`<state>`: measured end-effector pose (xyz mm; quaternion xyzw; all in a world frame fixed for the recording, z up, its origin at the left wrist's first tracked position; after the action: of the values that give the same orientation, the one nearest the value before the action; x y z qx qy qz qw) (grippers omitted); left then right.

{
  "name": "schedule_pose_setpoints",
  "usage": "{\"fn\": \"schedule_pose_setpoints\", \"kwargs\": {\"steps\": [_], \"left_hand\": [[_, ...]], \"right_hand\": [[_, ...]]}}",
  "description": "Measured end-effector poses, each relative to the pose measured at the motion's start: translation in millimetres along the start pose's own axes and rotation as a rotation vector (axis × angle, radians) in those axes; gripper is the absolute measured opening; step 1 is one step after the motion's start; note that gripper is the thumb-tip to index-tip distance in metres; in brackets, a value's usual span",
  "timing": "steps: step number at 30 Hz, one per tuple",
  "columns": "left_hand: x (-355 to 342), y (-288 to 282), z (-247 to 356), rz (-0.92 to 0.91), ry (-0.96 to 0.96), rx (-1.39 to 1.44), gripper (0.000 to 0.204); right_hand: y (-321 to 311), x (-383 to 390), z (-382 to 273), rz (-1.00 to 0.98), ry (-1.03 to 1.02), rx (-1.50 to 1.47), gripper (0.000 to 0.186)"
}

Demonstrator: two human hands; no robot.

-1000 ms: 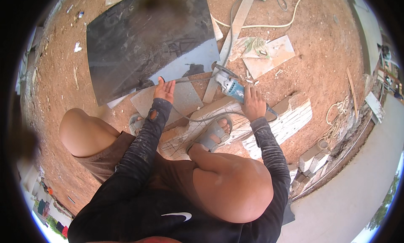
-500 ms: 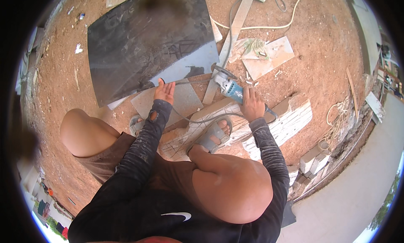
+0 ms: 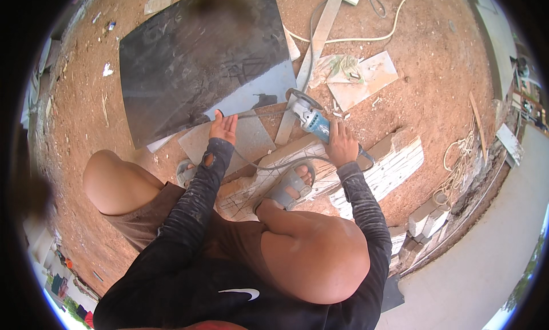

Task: The person uses an angle grinder to cut a large, dark rectangular tile placed on the ground. They hold the tile with one hand and operate the grinder with the other, cutting along a marked line. Another person is visible nearby, observing the process.

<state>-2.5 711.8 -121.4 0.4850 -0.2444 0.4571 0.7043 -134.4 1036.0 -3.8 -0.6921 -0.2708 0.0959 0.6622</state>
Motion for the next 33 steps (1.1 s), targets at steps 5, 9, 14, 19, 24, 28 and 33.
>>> {"fn": "schedule_pose_setpoints", "kwargs": {"steps": [5, 9, 14, 19, 24, 28, 33], "left_hand": [[0.3, -1.4, -0.6, 0.025, 0.005, -0.001, 0.056], [1.3, 1.4, -0.3, -0.003, 0.005, -0.007, 0.055], [0.8, 1.2, 0.1, -0.005, 0.009, -0.001, 0.055], [2.0, 1.7, 0.0, -0.011, 0.005, 0.008, 0.055], [1.4, 0.0, -0.5, 0.027, 0.004, 0.01, 0.056], [1.3, -1.2, -1.2, 0.043, 0.008, 0.006, 0.055], [1.0, 2.7, 1.0, -0.036, 0.038, -0.02, 0.065]], "right_hand": [[-0.1, 2.2, -2.5, -0.014, -0.017, 0.021, 0.067], [-1.0, 2.9, -3.7, 0.013, -0.034, 0.002, 0.061], [-0.5, 1.2, -5.1, 0.027, -0.038, -0.003, 0.055], [1.0, 1.3, -4.2, 0.022, -0.027, -0.011, 0.052], [2.2, 0.6, -4.0, 0.009, -0.022, -0.002, 0.051], [3.2, 1.1, -4.8, -0.009, -0.006, 0.029, 0.063], [2.9, 1.4, -2.8, -0.01, 0.016, 0.003, 0.06]]}}
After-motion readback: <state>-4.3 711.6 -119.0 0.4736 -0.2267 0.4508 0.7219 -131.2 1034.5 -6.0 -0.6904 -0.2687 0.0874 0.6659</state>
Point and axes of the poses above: each hand's wrist, its own x-axis away from the middle knuckle, its own y-axis out of the palm, z = x × y, the point moved 7 cm from there along -x, towards the middle knuckle, and after that the axes turned 4 degrees about -z, right-handed, at the moved point
